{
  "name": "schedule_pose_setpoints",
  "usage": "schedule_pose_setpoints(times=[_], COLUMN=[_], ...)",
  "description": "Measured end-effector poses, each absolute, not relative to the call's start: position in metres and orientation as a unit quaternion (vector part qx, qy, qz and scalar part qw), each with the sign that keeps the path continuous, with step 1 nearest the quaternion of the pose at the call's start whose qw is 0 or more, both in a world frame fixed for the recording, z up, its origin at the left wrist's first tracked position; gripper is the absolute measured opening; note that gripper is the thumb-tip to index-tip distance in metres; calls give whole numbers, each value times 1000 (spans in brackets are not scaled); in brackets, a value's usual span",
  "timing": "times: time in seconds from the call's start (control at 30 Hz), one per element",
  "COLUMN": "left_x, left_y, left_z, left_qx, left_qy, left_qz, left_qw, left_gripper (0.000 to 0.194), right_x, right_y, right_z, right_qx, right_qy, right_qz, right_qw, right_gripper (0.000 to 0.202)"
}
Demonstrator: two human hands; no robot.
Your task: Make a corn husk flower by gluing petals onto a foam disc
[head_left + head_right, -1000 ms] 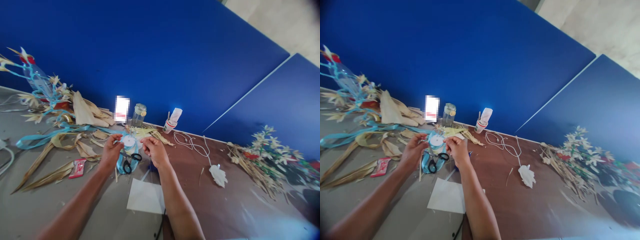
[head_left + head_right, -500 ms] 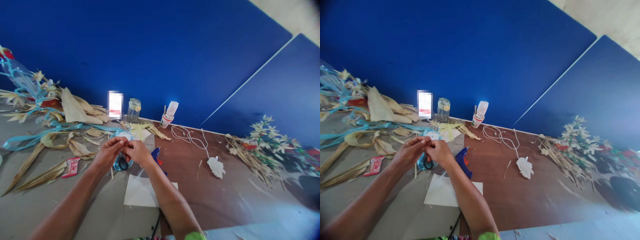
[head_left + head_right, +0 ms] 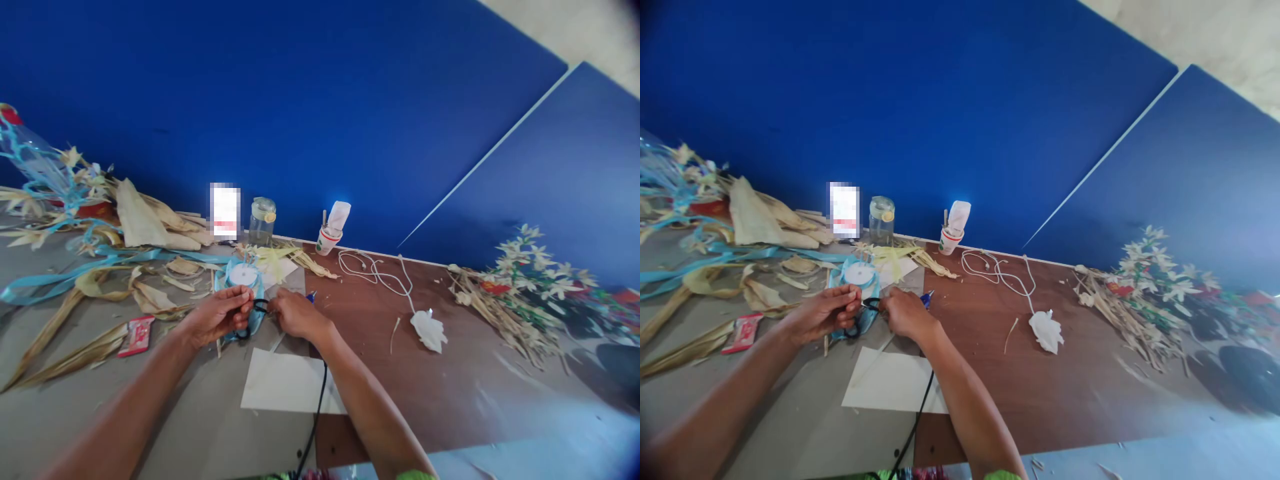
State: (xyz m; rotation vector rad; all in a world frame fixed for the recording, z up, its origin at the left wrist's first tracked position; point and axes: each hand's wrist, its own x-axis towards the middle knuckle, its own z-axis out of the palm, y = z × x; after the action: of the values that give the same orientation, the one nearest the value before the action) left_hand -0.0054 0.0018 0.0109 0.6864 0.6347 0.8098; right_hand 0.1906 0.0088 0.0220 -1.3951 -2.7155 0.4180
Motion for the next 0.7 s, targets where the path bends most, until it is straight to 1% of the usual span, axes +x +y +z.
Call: schedule_pose_setpoints(times=[0.13,0.3,0.5,0.7], left_x=[-5,-6,-6,4], left_y=[4,6,6,1], left_z=[7,4,4,6], left_qx=[323,322,331,379], left_qy=[309,310,312,383], left_qz=[383,388,386,358], left_qw=[808,806,802,762], left_gripper=[8,9,11,25], right_x=[189,189,198,200], right_y=[8,11,10,4], right_z=[13,10,29,45], right_qx=[-435,-427,-416,-393], right_qy=[-897,-901,-896,-894], right_qz=[82,77,121,149], right_qw=[1,15,96,154], right_gripper=[22,18,16,17])
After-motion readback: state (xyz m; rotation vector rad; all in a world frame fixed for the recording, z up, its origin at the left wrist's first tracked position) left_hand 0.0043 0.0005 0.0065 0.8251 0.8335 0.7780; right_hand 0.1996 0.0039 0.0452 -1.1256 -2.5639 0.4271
